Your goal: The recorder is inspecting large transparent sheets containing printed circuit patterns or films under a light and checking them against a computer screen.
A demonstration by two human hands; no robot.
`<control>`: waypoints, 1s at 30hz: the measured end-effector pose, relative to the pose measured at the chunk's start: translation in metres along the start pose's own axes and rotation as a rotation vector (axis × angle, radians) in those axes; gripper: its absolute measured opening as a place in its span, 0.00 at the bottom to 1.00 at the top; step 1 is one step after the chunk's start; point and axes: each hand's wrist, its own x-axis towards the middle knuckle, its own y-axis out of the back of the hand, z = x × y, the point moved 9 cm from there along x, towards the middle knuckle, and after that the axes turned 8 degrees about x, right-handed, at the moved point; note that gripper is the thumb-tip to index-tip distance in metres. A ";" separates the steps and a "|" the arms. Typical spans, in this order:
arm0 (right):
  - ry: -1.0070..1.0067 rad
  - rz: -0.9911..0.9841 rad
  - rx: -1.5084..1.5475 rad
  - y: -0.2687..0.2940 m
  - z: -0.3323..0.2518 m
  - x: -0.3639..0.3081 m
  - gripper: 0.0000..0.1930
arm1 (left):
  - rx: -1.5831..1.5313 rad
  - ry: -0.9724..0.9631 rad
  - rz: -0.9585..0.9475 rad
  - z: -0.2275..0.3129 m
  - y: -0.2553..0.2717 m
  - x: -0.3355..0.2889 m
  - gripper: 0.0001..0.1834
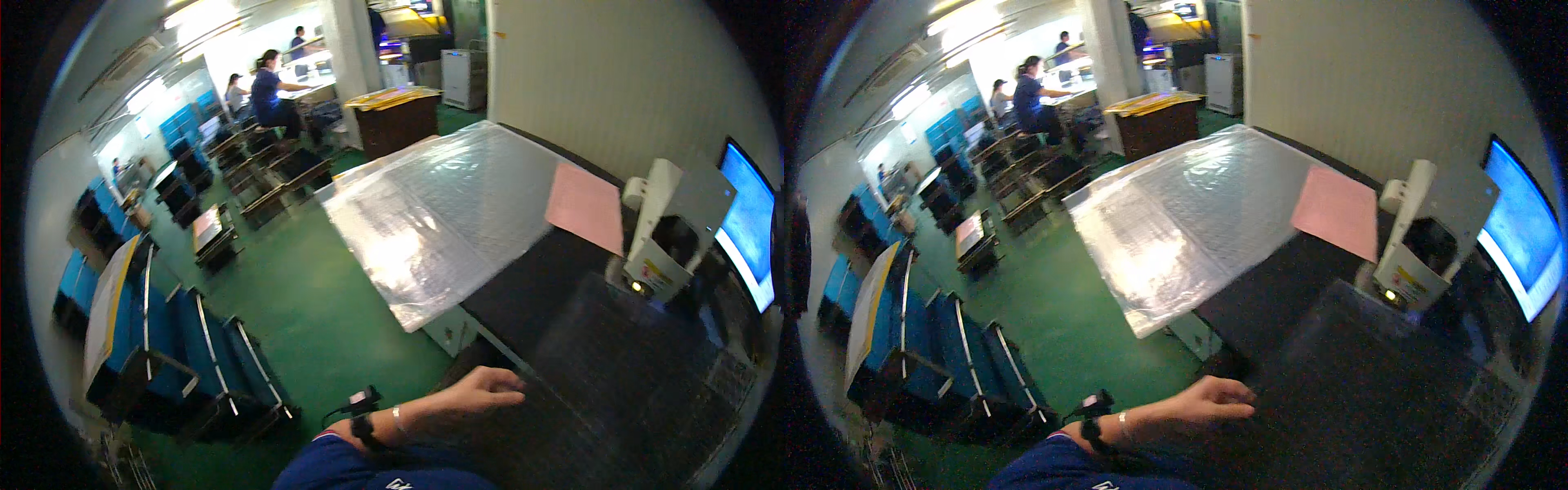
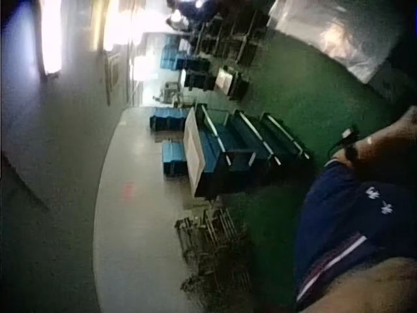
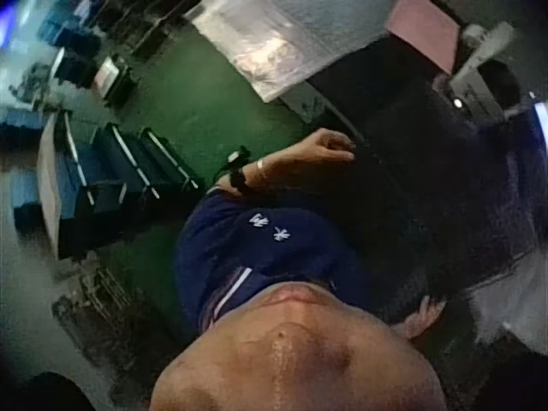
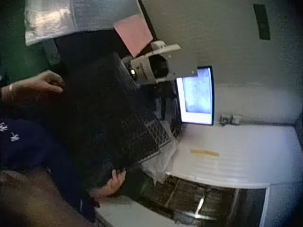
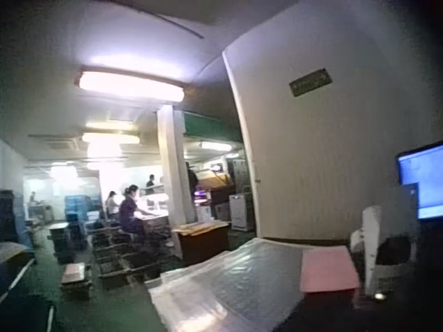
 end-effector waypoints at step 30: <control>0.476 0.444 0.159 -0.086 -0.093 0.188 0.21 | 0.033 -0.578 0.859 0.114 0.153 -0.169 0.07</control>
